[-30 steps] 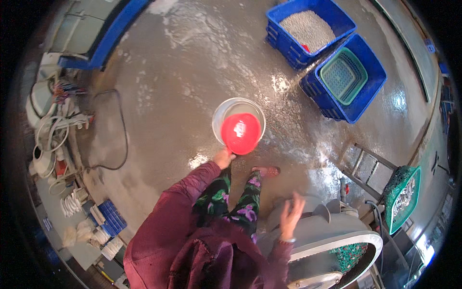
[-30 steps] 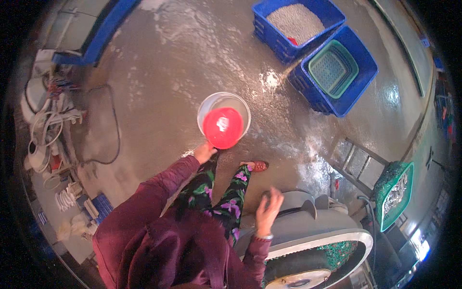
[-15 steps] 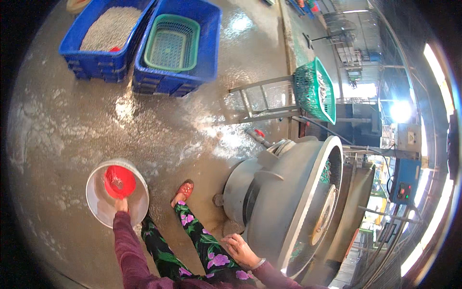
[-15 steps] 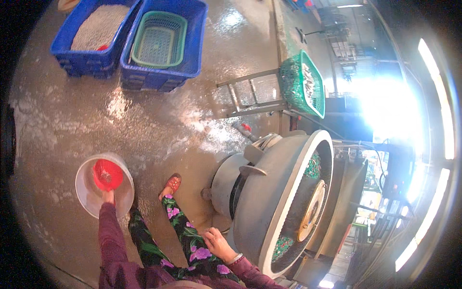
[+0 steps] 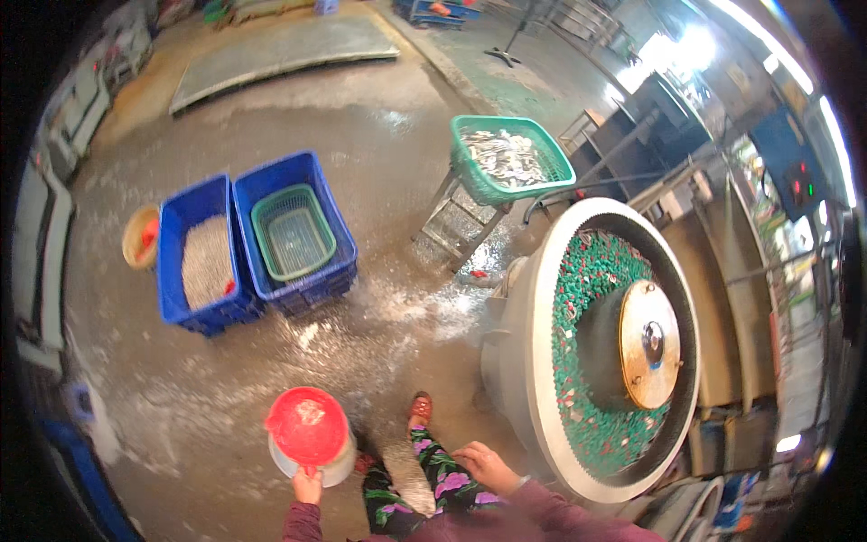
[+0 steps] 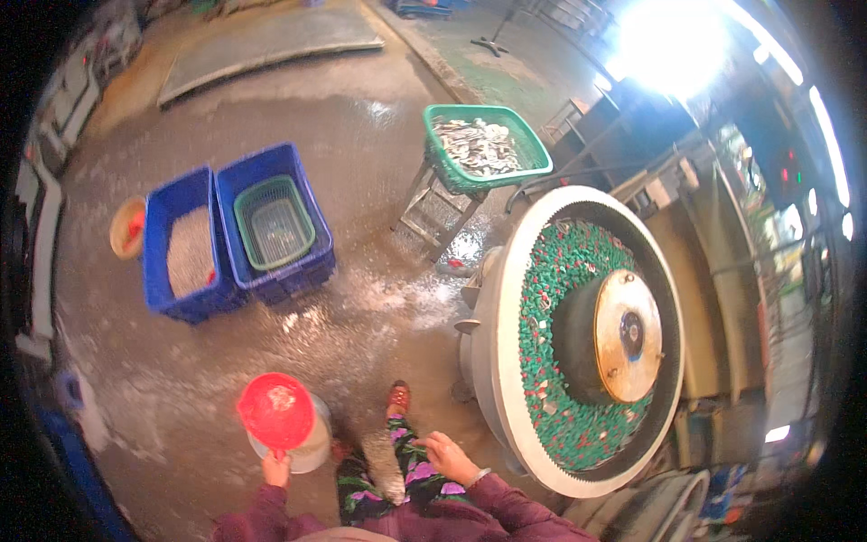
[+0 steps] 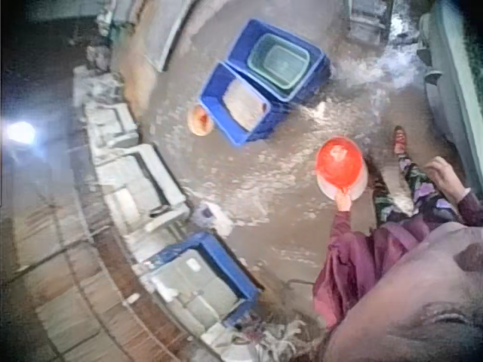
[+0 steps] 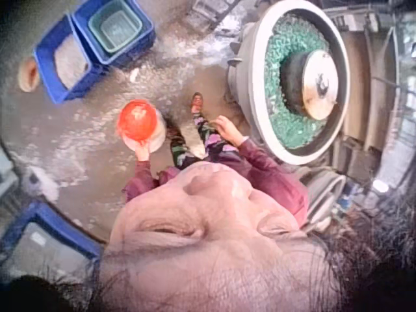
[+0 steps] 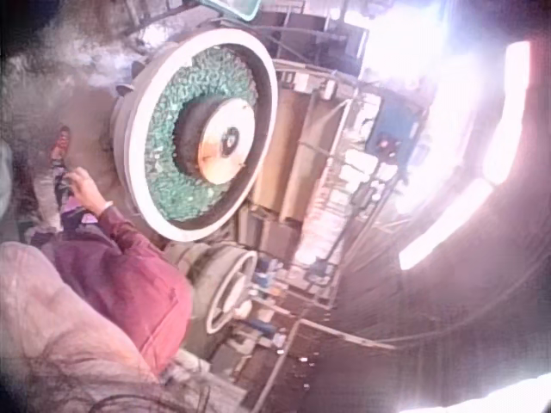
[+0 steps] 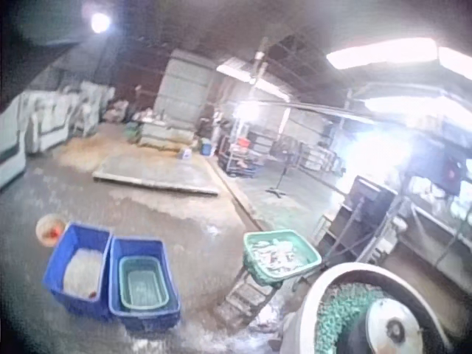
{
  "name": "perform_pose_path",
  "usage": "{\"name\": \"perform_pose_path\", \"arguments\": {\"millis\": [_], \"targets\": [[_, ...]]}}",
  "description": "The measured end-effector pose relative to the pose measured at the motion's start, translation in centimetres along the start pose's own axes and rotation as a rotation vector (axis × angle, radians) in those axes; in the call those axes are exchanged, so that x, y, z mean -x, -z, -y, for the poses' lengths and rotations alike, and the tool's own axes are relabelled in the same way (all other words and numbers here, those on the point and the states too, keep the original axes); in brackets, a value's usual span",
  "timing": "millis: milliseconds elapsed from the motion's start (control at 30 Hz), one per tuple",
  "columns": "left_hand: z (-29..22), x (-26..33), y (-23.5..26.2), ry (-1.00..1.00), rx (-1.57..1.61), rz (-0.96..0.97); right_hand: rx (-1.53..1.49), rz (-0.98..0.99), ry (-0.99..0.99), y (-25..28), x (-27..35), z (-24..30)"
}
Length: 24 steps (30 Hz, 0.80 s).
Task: The person sorts small white plastic clips from a rotating vibratory bowl filled with green and red plastic pellets. They pick clips by hand and place them into a red scoop, then transfer the collected clips into a green basket.
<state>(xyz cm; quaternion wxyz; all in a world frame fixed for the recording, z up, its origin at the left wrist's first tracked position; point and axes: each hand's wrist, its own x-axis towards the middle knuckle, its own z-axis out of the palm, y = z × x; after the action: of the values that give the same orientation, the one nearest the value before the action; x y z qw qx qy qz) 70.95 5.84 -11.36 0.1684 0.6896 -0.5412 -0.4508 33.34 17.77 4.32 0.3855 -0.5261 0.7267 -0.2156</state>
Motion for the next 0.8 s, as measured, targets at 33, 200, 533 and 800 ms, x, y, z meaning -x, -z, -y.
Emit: {"name": "perform_pose_path", "arguments": {"millis": [33,200,533,800], "targets": [[-3.9,0.5,1.4,-0.031,-0.019,0.07,-0.031,-0.058,0.056,0.4,0.6,-0.5],[-23.0,1.1,0.4,-0.239,-0.171,0.511,-0.06,-0.343,0.062,5.0,3.5,-1.8],[-54.2,10.4,-24.9,-0.734,0.031,1.31,-0.328,-1.101,-0.336,10.1,14.0,-4.5],[-58.1,19.1,-47.0,-0.352,0.026,1.524,-0.423,-1.612,-0.665,6.0,18.8,-5.3]]}}
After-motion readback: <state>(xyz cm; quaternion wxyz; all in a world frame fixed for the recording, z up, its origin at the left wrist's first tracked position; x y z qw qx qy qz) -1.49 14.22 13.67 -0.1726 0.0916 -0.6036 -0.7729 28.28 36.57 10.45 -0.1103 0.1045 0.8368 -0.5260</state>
